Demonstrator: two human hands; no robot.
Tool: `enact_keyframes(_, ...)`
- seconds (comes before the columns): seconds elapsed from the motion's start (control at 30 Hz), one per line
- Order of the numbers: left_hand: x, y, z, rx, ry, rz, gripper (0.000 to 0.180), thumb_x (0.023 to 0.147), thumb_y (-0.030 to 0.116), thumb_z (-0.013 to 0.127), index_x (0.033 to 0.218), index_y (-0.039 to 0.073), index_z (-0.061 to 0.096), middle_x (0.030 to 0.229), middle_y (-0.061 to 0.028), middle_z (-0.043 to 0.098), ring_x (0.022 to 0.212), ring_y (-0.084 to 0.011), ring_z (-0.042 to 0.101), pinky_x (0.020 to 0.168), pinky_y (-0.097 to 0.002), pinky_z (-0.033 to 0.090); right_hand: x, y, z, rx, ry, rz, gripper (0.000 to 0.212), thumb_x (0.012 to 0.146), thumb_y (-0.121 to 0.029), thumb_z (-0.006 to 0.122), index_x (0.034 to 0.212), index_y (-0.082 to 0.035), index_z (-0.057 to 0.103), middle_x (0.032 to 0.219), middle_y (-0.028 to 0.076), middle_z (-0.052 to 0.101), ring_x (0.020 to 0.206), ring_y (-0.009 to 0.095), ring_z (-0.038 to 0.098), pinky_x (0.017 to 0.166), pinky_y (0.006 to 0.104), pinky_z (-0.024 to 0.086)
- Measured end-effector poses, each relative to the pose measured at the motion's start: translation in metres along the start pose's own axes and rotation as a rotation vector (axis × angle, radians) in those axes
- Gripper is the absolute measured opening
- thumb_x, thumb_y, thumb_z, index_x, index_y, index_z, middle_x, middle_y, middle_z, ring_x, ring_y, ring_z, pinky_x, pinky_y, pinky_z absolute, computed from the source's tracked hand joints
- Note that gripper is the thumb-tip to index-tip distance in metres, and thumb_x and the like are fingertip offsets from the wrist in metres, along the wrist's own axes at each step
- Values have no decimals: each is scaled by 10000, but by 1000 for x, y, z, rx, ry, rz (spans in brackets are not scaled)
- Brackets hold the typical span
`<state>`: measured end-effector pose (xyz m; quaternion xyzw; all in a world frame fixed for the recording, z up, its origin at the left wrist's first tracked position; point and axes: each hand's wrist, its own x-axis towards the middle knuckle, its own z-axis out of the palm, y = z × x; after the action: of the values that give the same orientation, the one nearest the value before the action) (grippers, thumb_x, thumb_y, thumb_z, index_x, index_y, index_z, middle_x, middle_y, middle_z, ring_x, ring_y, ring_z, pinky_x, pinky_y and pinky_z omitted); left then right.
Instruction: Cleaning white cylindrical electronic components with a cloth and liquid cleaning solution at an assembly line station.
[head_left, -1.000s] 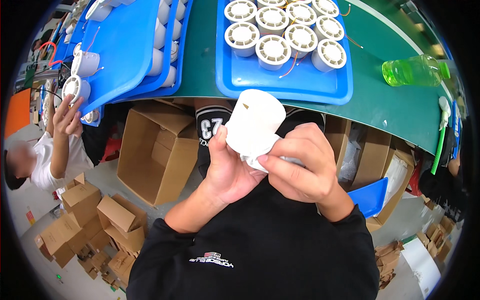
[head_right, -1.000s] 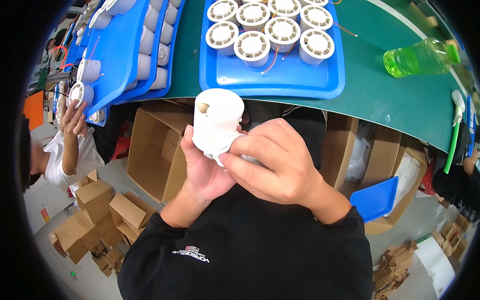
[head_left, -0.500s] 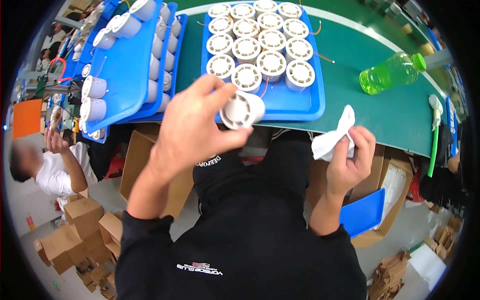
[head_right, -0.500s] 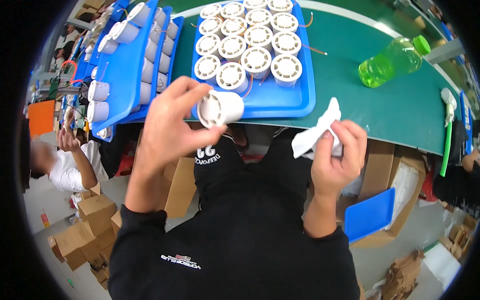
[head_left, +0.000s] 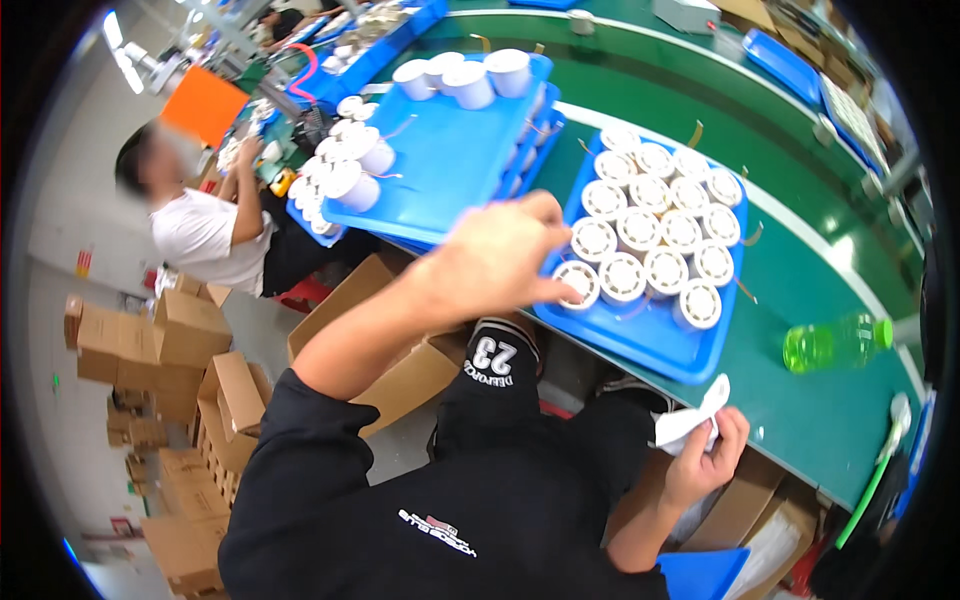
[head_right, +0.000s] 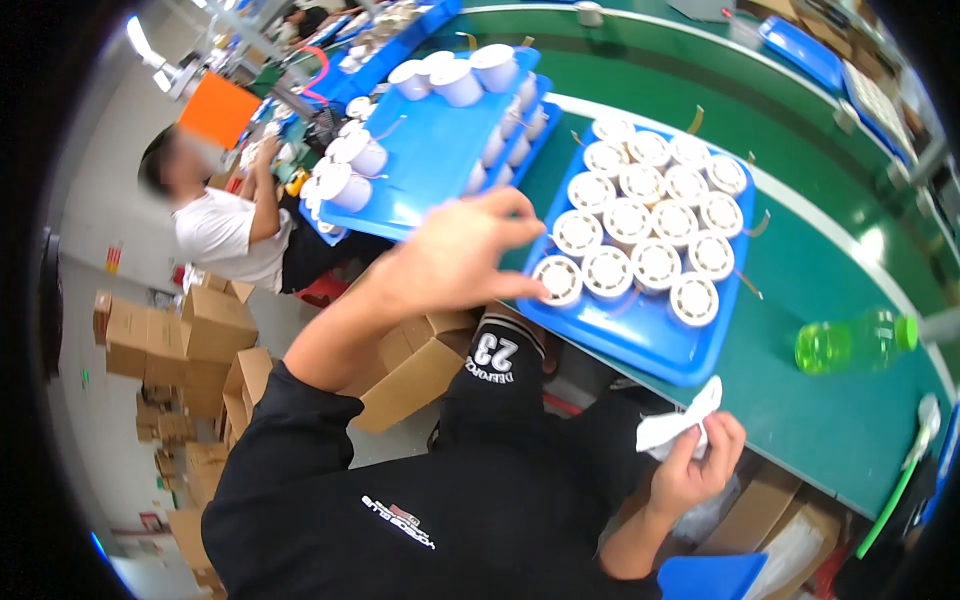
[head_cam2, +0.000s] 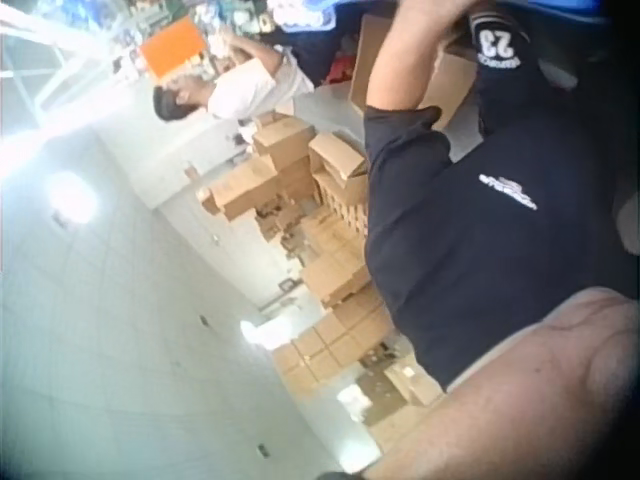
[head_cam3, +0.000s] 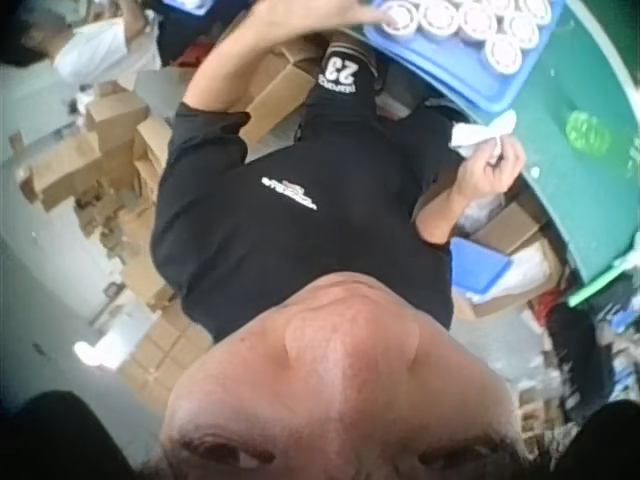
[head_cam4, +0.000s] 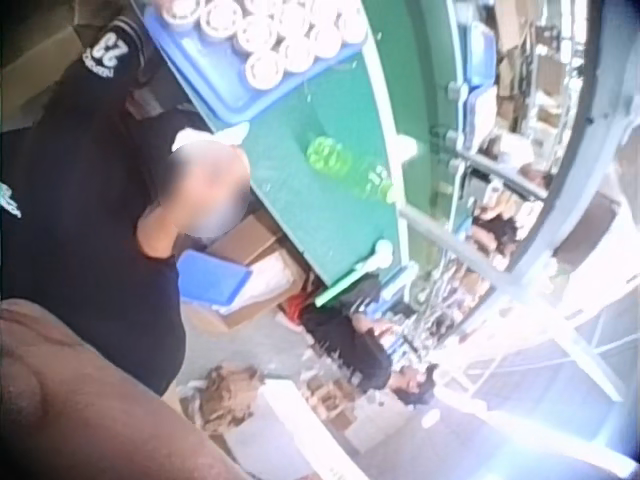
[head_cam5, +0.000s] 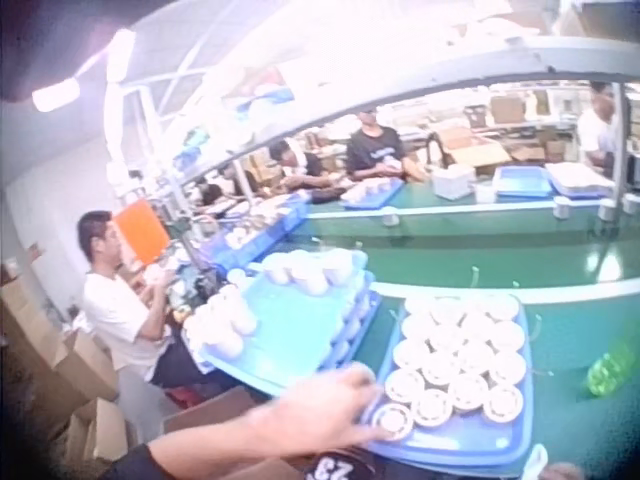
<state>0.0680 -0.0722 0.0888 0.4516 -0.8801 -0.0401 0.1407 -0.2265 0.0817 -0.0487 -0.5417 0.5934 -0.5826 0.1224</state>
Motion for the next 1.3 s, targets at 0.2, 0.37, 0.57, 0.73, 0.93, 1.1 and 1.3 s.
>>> enact_keyframes(0.2, -33, -157, -134, 295, 155, -560, 571, 771, 508, 731, 1038, 3, 718, 973, -193, 700, 870, -296, 689, 798, -373, 539, 2, 4, 4, 63, 11, 14, 195, 823, 93, 547, 1010, 53, 583, 1056, 147, 554, 962, 254, 549, 880, 344, 447)
enact_keyframes(0.37, -19, -203, -118, 289, -351, -801, 657, 701, 581, 734, 1006, -2, 730, 951, -192, 709, 889, -286, 690, 789, -370, 533, 17, -3, 30, 104, -73, 22, 192, 827, 93, 542, 1009, 49, 582, 1061, 141, 550, 970, 241, 545, 883, 336, 445)
enact_keyframes(0.57, -11, -203, -129, 237, -157, -672, 563, 640, 455, 805, 1019, 44, 737, 939, -173, 714, 876, -264, 690, 785, -371, 530, 19, -12, 47, 392, 7, 2, 206, 846, 68, 532, 1043, 37, 583, 1100, 162, 550, 1006, 247, 553, 915, 344, 438)
enact_keyframes(0.73, -1, -129, -126, -5, 205, -73, 519, 667, 160, 811, 1151, 45, 664, 1035, -108, 624, 876, -264, 637, 772, -327, 525, 55, -72, 73, 335, 68, -296, 198, 873, 26, 542, 1068, 30, 577, 1133, 219, 571, 1021, 284, 573, 920, 376, 456)
enact_keyframes(0.93, -15, -5, -68, -275, 223, 433, 430, 645, 39, 794, 1038, -34, 636, 1026, -160, 610, 845, -294, 642, 704, -342, 550, 120, -143, 105, 330, -499, -706, 286, 739, -22, 729, 1019, -27, 669, 1095, 174, 586, 1010, 373, 617, 822, 425, 517)
enact_keyframes(1.1, -34, 7, -46, -384, 191, 482, 467, 634, 47, 806, 1059, -46, 639, 1013, -158, 598, 813, -282, 636, 689, -338, 553, 89, -124, 94, 411, -504, -604, 266, 793, -24, 692, 1054, -13, 644, 1145, 191, 587, 1001, 347, 632, 833, 403, 521)
enact_keyframes(1.3, -43, 17, -27, -465, 228, 503, 500, 600, 24, 822, 1060, -38, 639, 1007, -139, 585, 818, -254, 633, 674, -323, 559, 71, -106, 78, 1140, -922, 531, 431, 1027, -273, 349, 1271, 48, 502, 1215, 146, 590, 1107, 219, 577, 998, 342, 416)
